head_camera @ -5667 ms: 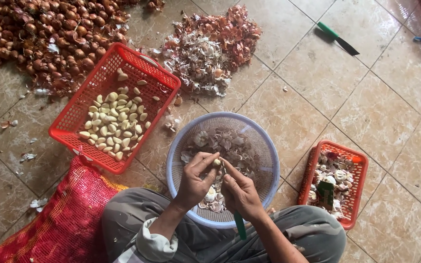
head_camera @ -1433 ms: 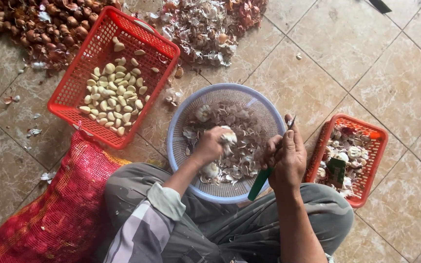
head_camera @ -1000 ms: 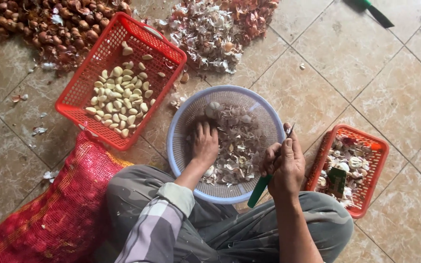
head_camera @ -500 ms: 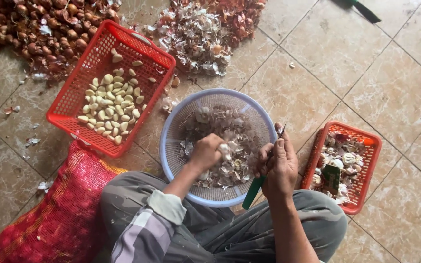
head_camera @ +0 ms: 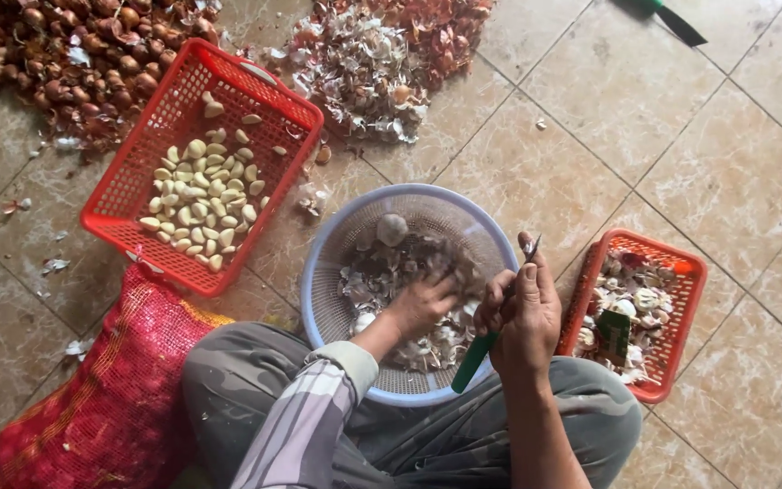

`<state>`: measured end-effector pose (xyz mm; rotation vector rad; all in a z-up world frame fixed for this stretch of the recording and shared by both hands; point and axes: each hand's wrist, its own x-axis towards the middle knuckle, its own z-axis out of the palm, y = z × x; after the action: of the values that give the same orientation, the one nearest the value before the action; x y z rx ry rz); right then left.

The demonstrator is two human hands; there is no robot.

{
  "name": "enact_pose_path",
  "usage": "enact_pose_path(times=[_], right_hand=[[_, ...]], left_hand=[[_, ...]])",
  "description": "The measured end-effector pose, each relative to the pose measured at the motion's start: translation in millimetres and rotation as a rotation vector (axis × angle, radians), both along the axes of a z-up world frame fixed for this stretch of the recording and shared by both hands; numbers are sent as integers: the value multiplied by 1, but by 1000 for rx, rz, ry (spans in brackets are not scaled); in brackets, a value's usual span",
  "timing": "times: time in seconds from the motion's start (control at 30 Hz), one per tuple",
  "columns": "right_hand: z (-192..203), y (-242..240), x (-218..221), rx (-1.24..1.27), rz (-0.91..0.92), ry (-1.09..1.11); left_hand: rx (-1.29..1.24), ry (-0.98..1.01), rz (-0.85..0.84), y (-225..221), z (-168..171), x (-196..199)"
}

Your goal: Peeling garlic or shallot cloves by hand and with a knife, then sorting them into baskets.

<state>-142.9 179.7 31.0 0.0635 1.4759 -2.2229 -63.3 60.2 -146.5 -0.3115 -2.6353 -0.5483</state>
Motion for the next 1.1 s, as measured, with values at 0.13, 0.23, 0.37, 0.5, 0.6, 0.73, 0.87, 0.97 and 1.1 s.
enact_pose_path(times=[0.13, 0.23, 0.37, 0.5, 0.6, 0.73, 0.87, 0.97, 1.1], right_hand=[[2, 10, -7, 51, -37, 22], [4, 18, -14, 23, -101, 24], [9, 25, -20, -7, -130, 36], [14, 23, -20, -21, -122, 43], [12, 23, -20, -34, -118, 49], [10, 24, -20, -40, -112, 58], [14, 23, -19, -22, -102, 54], [16, 21, -18, -33, -102, 42], [15, 22, -18, -38, -93, 44]], left_hand=[[-42, -18, -9, 20, -76, -6], [2, -155, 179, 29, -135, -3], [520, -419, 417, 3, -89, -2], [702, -457, 486, -9, -21, -9], [545, -595, 458, 1, -8, 6], [394, -650, 294, 21, -35, 32], [22, -834, -11, 20, 22, 49], [-55, -675, -152, 24, -19, 63], [239, -578, -28, 20, -42, 56]])
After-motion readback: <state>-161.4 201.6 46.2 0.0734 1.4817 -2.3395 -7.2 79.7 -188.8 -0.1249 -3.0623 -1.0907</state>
